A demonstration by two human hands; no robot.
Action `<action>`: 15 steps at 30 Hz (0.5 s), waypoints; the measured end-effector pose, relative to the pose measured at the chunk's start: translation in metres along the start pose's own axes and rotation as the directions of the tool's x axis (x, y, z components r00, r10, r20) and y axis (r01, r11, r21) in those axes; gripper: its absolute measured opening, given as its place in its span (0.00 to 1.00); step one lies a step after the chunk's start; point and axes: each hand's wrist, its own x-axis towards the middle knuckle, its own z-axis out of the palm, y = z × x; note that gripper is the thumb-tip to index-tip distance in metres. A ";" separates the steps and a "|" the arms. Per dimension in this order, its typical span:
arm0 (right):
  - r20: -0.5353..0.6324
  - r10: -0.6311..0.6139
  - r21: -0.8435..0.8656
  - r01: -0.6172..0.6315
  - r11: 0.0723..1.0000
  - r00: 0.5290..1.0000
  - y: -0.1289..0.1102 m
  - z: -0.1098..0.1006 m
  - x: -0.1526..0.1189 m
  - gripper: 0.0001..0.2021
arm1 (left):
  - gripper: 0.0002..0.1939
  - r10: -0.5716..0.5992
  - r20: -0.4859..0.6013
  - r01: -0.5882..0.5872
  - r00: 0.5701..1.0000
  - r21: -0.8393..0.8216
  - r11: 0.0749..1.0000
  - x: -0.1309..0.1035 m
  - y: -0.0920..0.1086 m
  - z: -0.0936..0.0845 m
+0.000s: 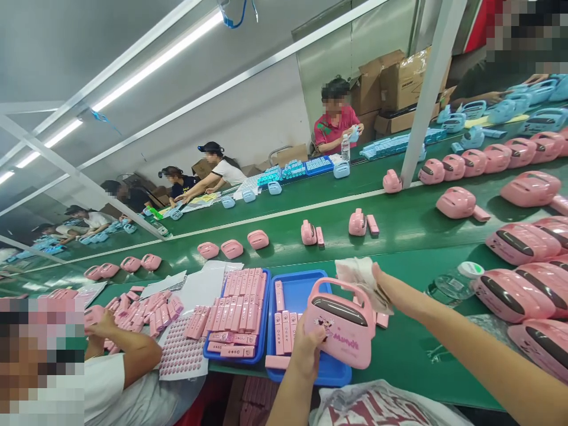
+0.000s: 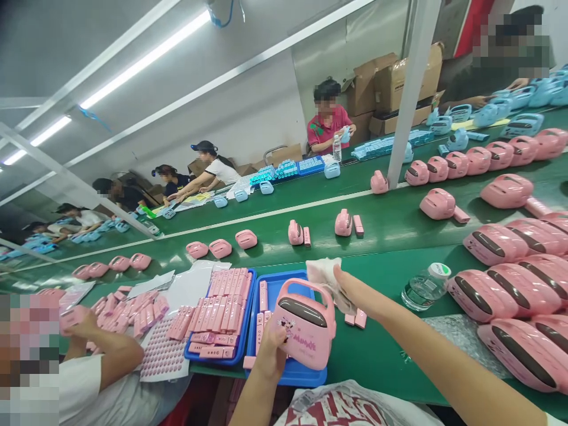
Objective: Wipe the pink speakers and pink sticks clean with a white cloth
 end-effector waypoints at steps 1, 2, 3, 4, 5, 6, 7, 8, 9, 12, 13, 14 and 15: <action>0.053 -0.003 -0.004 0.003 1.000 0.999 -0.004 0.001 -0.004 0.38 | 0.32 -0.004 -0.001 0.004 1.000 0.012 1.000 0.001 0.000 0.002; 0.104 -0.001 -0.016 0.002 1.000 0.995 -0.009 0.002 -0.008 0.41 | 0.32 -0.009 -0.006 0.009 1.000 0.029 1.000 0.002 -0.001 0.004; 0.144 -0.014 -0.046 0.021 0.999 0.990 -0.015 0.005 -0.011 0.41 | 0.34 -0.017 -0.010 0.017 1.000 0.045 0.999 0.004 -0.002 0.006; 0.163 -0.057 -0.109 0.075 0.991 0.985 -0.022 0.008 -0.013 0.41 | 0.35 -0.030 -0.015 0.030 0.999 0.063 0.998 0.005 -0.004 0.008; 0.173 -0.126 -0.200 0.160 0.967 0.977 -0.029 0.011 -0.014 0.38 | 0.36 -0.045 -0.022 0.047 0.999 0.090 0.995 0.007 -0.006 0.010; 0.183 -0.215 -0.314 0.264 0.912 0.959 -0.035 0.014 -0.015 0.36 | 0.37 -0.057 -0.036 0.061 0.998 0.130 0.990 0.008 -0.008 0.013; 0.195 -0.306 -0.441 0.362 0.821 0.932 -0.040 0.017 -0.015 0.33 | 0.38 -0.060 -0.059 0.070 0.996 0.182 0.981 0.008 -0.010 0.015; 0.212 -0.383 -0.561 0.433 0.706 0.899 -0.042 0.019 -0.014 0.32 | 0.38 -0.053 -0.085 0.072 0.995 0.238 0.969 0.009 -0.012 0.018; 0.227 -0.437 -0.657 0.468 0.591 0.870 -0.043 0.020 -0.013 0.31 | 0.39 -0.041 -0.107 0.070 0.993 0.288 0.955 0.008 -0.014 0.022; 0.239 -0.493 -0.743 0.485 0.462 0.836 -0.038 0.016 -0.009 0.32 | 0.40 -0.011 -0.108 0.054 0.994 0.404 0.913 0.006 -0.014 0.030; 0.221 -0.485 -0.705 0.482 0.521 0.846 -0.034 0.012 -0.007 0.33 | 0.39 -0.008 -0.093 0.048 0.996 0.433 0.900 0.006 -0.013 0.031; 0.191 -0.459 -0.633 0.466 0.618 0.868 -0.031 0.008 -0.005 0.33 | 0.38 0.004 -0.087 0.037 0.996 0.459 0.888 0.005 -0.011 0.032; 0.145 -0.417 -0.525 0.427 0.736 0.897 -0.027 0.003 -0.004 0.33 | 0.38 0.024 -0.087 0.021 0.996 0.478 0.878 0.004 -0.009 0.032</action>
